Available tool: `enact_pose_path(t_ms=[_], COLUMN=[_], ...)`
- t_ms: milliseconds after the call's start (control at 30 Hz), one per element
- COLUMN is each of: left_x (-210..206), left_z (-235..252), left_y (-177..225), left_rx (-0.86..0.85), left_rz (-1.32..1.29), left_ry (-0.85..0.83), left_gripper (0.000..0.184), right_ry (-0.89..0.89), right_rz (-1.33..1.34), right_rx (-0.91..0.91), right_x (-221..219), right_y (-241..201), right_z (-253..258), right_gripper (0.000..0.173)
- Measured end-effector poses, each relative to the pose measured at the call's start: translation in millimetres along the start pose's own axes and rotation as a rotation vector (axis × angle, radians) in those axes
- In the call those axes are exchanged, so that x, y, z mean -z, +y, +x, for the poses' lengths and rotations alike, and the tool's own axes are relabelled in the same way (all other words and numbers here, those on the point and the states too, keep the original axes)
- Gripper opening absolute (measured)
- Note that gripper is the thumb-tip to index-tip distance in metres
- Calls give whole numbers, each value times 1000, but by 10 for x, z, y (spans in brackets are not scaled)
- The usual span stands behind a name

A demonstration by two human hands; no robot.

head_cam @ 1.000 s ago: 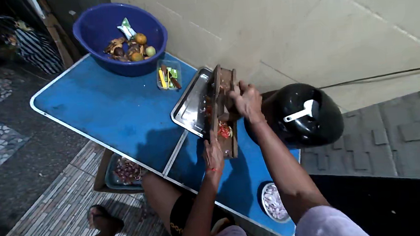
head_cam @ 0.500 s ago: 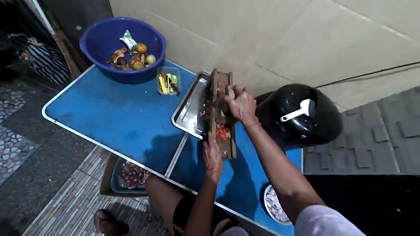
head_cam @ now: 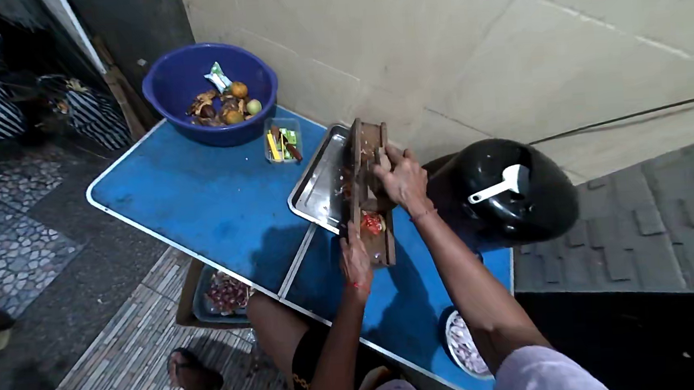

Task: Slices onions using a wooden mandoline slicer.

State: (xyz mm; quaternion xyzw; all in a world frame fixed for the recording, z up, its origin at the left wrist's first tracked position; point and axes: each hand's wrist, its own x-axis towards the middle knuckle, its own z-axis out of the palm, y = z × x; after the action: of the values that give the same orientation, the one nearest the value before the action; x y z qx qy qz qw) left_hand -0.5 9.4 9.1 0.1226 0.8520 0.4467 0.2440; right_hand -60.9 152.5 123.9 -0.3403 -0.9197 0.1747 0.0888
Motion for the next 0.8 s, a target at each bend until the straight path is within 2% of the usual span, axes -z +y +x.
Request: enact_pose_path(t_ms=[100,167,267,433,500,667,800], left_x=[-22,-12,-42,34,2,-41,-67], left_z=[-5,54,3,-19,17,37,27], left_y=[-30,-45,-48,31,-3,-46,-66], left_rx=[-13,-40,-21,30,3,-28,-3], left_rz=[-11,-35,-7,-4,-2,-61,-27], left_ry=[-17,32,26,-28,5,45,17], left_gripper=[53,51,51,52,52,52,52], right_ry=[0,-9,-55,-12,27,39,-7], right_rz=[20,23,53,49,37,67,95], right_rx=[-63,-25,11,116,79,19,49], right_x=[-38,-23,12,-5,-61,-71,-36], right_y=[-42,-112,-37,100,85,-21,52], right_z=[527,791,645,-108,-13,774,620], right_gripper=[63,62,62,66,66,62,65])
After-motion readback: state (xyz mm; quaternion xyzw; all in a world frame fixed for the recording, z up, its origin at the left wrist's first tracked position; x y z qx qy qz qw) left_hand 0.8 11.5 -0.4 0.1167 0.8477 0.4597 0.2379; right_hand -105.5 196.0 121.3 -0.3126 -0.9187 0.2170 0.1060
